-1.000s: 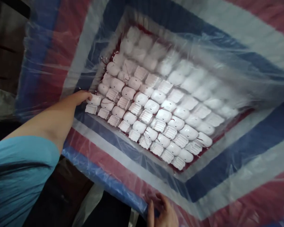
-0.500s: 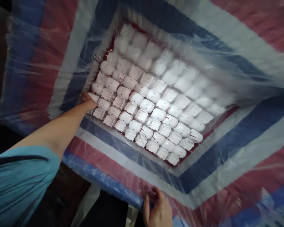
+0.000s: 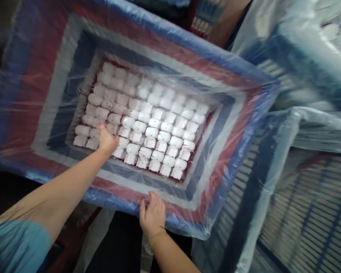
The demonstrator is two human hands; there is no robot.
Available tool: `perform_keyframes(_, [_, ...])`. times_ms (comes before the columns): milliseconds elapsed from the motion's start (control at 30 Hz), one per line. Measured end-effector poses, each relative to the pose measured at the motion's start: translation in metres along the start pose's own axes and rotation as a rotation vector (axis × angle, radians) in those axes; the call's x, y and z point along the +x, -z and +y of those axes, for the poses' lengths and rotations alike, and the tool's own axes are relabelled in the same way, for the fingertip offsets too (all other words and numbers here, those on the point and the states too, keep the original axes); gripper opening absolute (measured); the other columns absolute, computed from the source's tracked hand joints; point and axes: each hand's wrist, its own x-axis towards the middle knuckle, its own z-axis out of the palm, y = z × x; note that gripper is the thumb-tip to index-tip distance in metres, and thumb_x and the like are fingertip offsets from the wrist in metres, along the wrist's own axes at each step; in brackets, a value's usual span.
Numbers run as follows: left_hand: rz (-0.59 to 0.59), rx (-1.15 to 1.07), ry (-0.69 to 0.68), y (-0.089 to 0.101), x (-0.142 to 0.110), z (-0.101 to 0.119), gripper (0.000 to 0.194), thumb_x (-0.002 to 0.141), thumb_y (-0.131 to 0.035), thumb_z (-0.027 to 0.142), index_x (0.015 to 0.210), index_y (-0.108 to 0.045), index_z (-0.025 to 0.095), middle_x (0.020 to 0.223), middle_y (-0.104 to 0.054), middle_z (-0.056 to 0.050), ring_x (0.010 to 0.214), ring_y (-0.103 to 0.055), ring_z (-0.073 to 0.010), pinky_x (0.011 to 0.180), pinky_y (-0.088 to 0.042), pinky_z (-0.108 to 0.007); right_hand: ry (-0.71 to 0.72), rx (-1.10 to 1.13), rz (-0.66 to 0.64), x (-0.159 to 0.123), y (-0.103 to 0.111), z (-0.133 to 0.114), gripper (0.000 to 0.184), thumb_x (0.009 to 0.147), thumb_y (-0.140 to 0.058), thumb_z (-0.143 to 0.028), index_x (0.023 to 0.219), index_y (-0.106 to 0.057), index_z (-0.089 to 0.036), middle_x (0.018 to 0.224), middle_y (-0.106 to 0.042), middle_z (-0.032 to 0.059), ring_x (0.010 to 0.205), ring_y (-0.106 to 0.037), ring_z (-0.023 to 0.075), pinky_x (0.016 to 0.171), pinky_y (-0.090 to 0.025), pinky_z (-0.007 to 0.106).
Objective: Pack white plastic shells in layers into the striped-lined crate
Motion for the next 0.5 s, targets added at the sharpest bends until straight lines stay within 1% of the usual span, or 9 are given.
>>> perform_keyframes(67, [-0.017,-0.007,-0.283,-0.022,-0.034,0.054,0.085,0.068,-0.057,0.013,0.139,-0.015,-0.007,0.149,-0.006,-0.033,0.142,0.000,-0.0355,0.117,-0.009,-0.051,-0.027,0.080,0.018,0.001,-0.002,-0.003,0.034,0.090,-0.041,-0.032,0.116,-0.049,-0.010,0.102,-0.063,0.0167,0.092,-0.061,0.0266,0.079,-0.050,0.044])
perform_keyframes(133, [-0.033,-0.060,-0.582,-0.047,-0.070,0.111,0.078,0.074,-0.053,0.019,0.140,-0.017,-0.002,0.149,-0.010,-0.031,0.142,-0.004,-0.0343,0.116,-0.014,-0.051,-0.061,0.204,0.038,0.002,0.006,-0.005,0.034,0.089,-0.041,-0.029,0.117,-0.047,-0.011,0.105,-0.062,0.0167,0.096,-0.060,0.0268,0.082,-0.049,0.046])
perform_keyframes(200, [-0.055,-0.140,-0.842,-0.074,-0.109,0.173,0.070,0.082,-0.047,0.024,0.141,-0.015,0.005,0.150,-0.011,-0.028,0.143,-0.006,-0.0309,0.115,-0.018,-0.050,-0.064,0.363,0.083,0.003,0.031,0.000,0.033,0.087,-0.041,-0.027,0.117,-0.045,-0.012,0.108,-0.060,0.0161,0.102,-0.058,0.0251,0.085,-0.049,0.044])
perform_keyframes(267, [-0.099,-0.223,-1.000,-0.098,-0.144,0.237,0.065,0.088,-0.042,0.031,0.142,-0.012,0.010,0.151,-0.008,-0.024,0.144,-0.005,-0.0275,0.116,-0.018,-0.049,-0.028,0.499,0.174,-0.002,0.073,0.019,0.032,0.087,-0.042,-0.024,0.117,-0.043,-0.014,0.111,-0.057,0.0153,0.106,-0.055,0.0228,0.087,-0.049,0.041])
perform_keyframes(300, [-0.132,-0.257,-1.021,-0.109,-0.158,0.269,0.064,0.089,-0.041,0.034,0.142,-0.012,0.012,0.152,-0.007,-0.023,0.144,-0.004,-0.0264,0.116,-0.017,-0.048,-0.005,0.538,0.241,-0.007,0.097,0.035,0.032,0.086,-0.042,-0.024,0.118,-0.042,-0.015,0.112,-0.055,0.0147,0.107,-0.054,0.0221,0.087,-0.049,0.041])
perform_keyframes(333, [-0.166,-0.281,-0.999,-0.119,-0.170,0.301,0.064,0.090,-0.042,0.038,0.141,-0.012,0.013,0.152,-0.006,-0.022,0.144,-0.004,-0.0258,0.117,-0.015,-0.047,0.010,0.550,0.319,-0.015,0.121,0.054,0.032,0.086,-0.042,-0.023,0.118,-0.042,-0.016,0.112,-0.054,0.0138,0.107,-0.054,0.0218,0.087,-0.049,0.041])
perform_keyframes(400, [-0.210,-0.290,-0.847,-0.137,-0.184,0.361,0.069,0.088,-0.048,0.041,0.140,-0.015,0.011,0.152,-0.005,-0.022,0.144,-0.002,-0.0264,0.118,-0.011,-0.044,-0.060,0.515,0.508,-0.035,0.162,0.103,0.032,0.086,-0.042,-0.024,0.117,-0.042,-0.020,0.111,-0.052,0.0125,0.107,-0.054,0.0223,0.087,-0.048,0.042])
perform_keyframes(433, [-0.217,-0.278,-0.740,-0.145,-0.187,0.389,0.072,0.086,-0.053,0.040,0.139,-0.016,0.009,0.152,-0.005,-0.023,0.144,-0.003,-0.0273,0.119,-0.010,-0.043,-0.162,0.491,0.616,-0.045,0.176,0.132,0.032,0.086,-0.042,-0.025,0.117,-0.042,-0.020,0.111,-0.051,0.0126,0.107,-0.054,0.0230,0.088,-0.048,0.043])
perform_keyframes(500, [-0.214,-0.238,-0.568,-0.158,-0.185,0.437,0.074,0.082,-0.060,0.035,0.136,-0.020,0.004,0.149,-0.014,-0.025,0.142,-0.011,-0.0300,0.118,-0.012,-0.044,-0.487,0.495,0.807,-0.062,0.188,0.193,0.031,0.087,-0.039,-0.028,0.117,-0.042,-0.019,0.114,-0.050,0.0141,0.110,-0.052,0.0235,0.091,-0.045,0.044])
